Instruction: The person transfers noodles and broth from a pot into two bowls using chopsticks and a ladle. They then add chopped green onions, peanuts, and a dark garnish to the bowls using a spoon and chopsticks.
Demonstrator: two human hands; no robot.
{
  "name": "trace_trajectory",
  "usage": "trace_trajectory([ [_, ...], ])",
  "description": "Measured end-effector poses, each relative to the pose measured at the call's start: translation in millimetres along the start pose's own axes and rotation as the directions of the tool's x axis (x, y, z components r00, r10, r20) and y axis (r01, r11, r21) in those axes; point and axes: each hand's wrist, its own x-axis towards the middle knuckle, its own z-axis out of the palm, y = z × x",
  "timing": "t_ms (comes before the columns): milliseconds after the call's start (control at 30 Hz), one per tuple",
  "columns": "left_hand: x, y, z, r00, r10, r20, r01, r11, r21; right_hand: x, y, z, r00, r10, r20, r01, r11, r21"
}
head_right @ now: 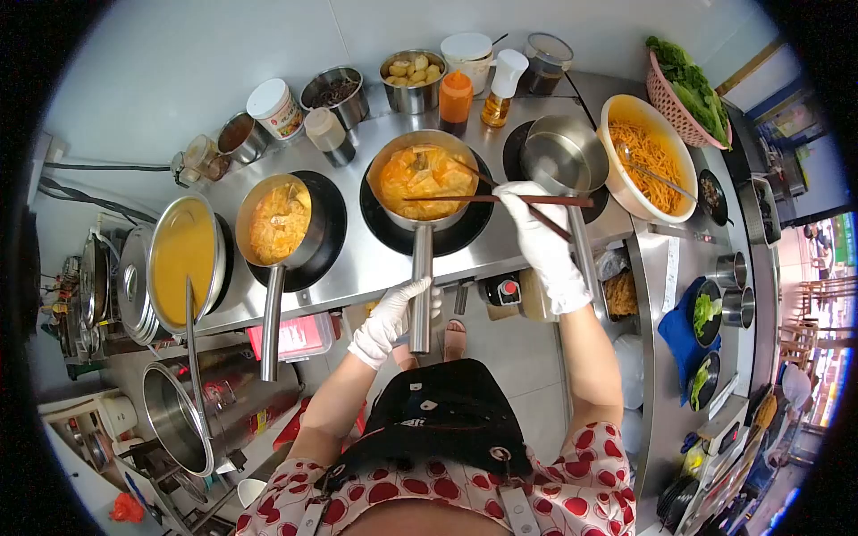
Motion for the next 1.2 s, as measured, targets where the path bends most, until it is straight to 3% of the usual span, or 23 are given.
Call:
trace_trajectory([
  [33,-3.5,3.1,-5.3,1.0,0.002,0.014,-0.002,1.0,-0.007,-0.2,-6.7,-2.7,0.997,0.074,-0.012,-0.074,0.995,-0.071],
  [67,-7.2,5.4,-10.8,1.0,0.004,0.028,-0.004,1.0,-0.015,0.4,-7.7,-3.6,1.0,0.018,-0.008,-0.018,0.998,-0.061],
  [100,14.1,-15.9,29.7,0.998,-0.001,0.059,0.004,0.999,-0.049,11.3,-7.9,-54.6,0.999,0.043,0.021,-0.041,0.994,-0.099],
  [200,5.3,-11.7,35.5,0.992,0.126,-0.009,-0.123,0.983,0.138,15.5,7.9,-55.9,1.0,0.017,0.023,-0.018,1.0,0.022],
  [300,-12.8,-18.3,37.5,0.987,0.161,-0.017,-0.158,0.98,0.12,7.9,14.9,-55.2,0.999,-0.015,0.045,0.008,0.987,0.162],
  [400,-25.3,-24.5,28.5,0.99,0.14,0.006,-0.139,0.982,0.125,-8.5,1.1,-62.3,0.994,-0.089,0.058,0.086,0.995,0.05],
  [433,-30.4,-25.2,25.4,0.993,0.118,-0.005,-0.116,0.982,0.147,-16.5,-13.2,-64.8,0.998,-0.023,0.06,0.021,0.999,0.024],
  [533,-61.1,-25.2,27.0,0.991,0.133,-0.02,-0.124,0.962,0.242,-43.2,-37.3,-74.5,0.99,-0.128,0.063,0.133,0.988,-0.081],
  [633,-92.9,-16.8,30.0,0.993,0.11,0.034,-0.115,0.948,0.298,-75.3,-76.4,-86.0,0.993,-0.095,0.075,0.109,0.971,-0.214],
  [700,-116.0,-13.0,30.4,0.997,0.072,-0.032,-0.053,0.917,0.394,-100.2,-90.7,-89.4,0.966,-0.255,0.05,0.259,0.929,-0.264],
  [800,-133.9,-11.4,29.6,0.999,0.035,0.024,-0.042,0.873,0.486,-140.7,-119.7,-92.7,0.928,-0.364,0.078,0.359,0.816,-0.454],
  [933,-152.3,-15.1,44.3,0.993,-0.088,0.078,0.024,0.803,0.595,-202.3,-134.2,-93.2,0.941,-0.332,-0.066,0.247,0.805,-0.539],
  [1033,-158.8,-26.6,64.0,0.973,-0.173,0.153,0.028,0.746,0.665,-247.3,-141.1,-97.3,0.896,-0.349,-0.276,0.133,0.802,-0.582],
  [1100,-158.2,-39.1,80.8,0.957,-0.209,0.199,-0.003,0.684,0.73,-275.5,-143.4,-102.3,0.832,-0.269,-0.486,-0.016,0.863,-0.505],
  [1200,-147.1,-61.9,100.9,0.926,-0.318,0.204,0.037,0.614,0.788,-314.6,-124.7,-120.8,0.653,-0.223,-0.724,-0.09,0.926,-0.366],
])
